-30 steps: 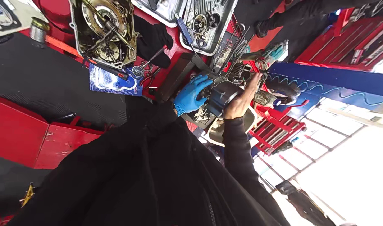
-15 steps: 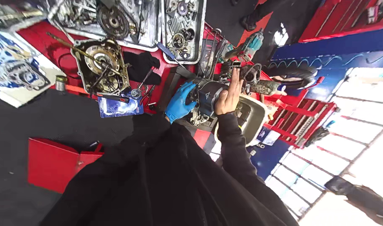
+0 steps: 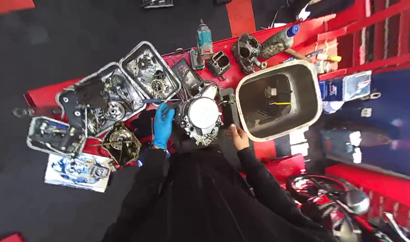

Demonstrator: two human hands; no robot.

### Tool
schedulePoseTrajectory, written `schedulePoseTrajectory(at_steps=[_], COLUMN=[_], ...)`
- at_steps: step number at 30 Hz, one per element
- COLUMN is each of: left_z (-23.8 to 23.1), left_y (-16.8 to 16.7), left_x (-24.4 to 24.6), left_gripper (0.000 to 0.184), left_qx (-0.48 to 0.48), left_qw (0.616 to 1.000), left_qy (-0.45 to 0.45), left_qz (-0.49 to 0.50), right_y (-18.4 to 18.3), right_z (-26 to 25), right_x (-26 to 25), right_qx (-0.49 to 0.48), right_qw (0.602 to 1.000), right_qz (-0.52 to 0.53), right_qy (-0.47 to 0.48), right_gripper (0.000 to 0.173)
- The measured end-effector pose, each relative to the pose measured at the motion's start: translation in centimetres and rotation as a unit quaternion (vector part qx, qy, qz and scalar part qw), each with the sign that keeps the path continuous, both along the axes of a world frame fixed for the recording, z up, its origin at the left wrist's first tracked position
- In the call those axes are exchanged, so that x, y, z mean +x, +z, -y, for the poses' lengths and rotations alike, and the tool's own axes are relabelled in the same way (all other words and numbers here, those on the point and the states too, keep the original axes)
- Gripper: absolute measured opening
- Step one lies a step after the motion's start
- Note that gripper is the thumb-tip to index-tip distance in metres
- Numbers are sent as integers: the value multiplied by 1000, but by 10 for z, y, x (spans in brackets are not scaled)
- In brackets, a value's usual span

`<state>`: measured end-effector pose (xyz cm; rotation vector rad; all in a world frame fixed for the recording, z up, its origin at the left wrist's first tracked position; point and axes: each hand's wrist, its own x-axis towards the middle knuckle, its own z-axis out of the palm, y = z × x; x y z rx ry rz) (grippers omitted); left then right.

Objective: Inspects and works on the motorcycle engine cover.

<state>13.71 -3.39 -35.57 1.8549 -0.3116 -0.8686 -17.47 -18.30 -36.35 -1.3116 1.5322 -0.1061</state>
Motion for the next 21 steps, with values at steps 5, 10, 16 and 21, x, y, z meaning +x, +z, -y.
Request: schedulePoseTrajectory(at_steps=[5, 10, 16, 21], left_z=[62, 111, 126, 133], left_y=[-11, -23, -31, -40], left_x=[32, 38, 36, 30], left_gripper=[73, 85, 63, 59], left_qx=[89, 170, 189, 199], left_qw=[995, 982, 977, 976], left_qy=[-39, -46, 6, -11], left_qz=[-30, -69, -96, -84], right_y=[-20, -31, -59, -78], right_z=[7, 38, 50, 47], right_x=[13, 30, 36, 36], right_qx=[-21, 92, 225, 278], right_qw=[997, 988, 951, 932], right_qz=[1, 79, 172, 214], right_qy=[73, 96, 122, 91], right_gripper=[59, 75, 79, 80])
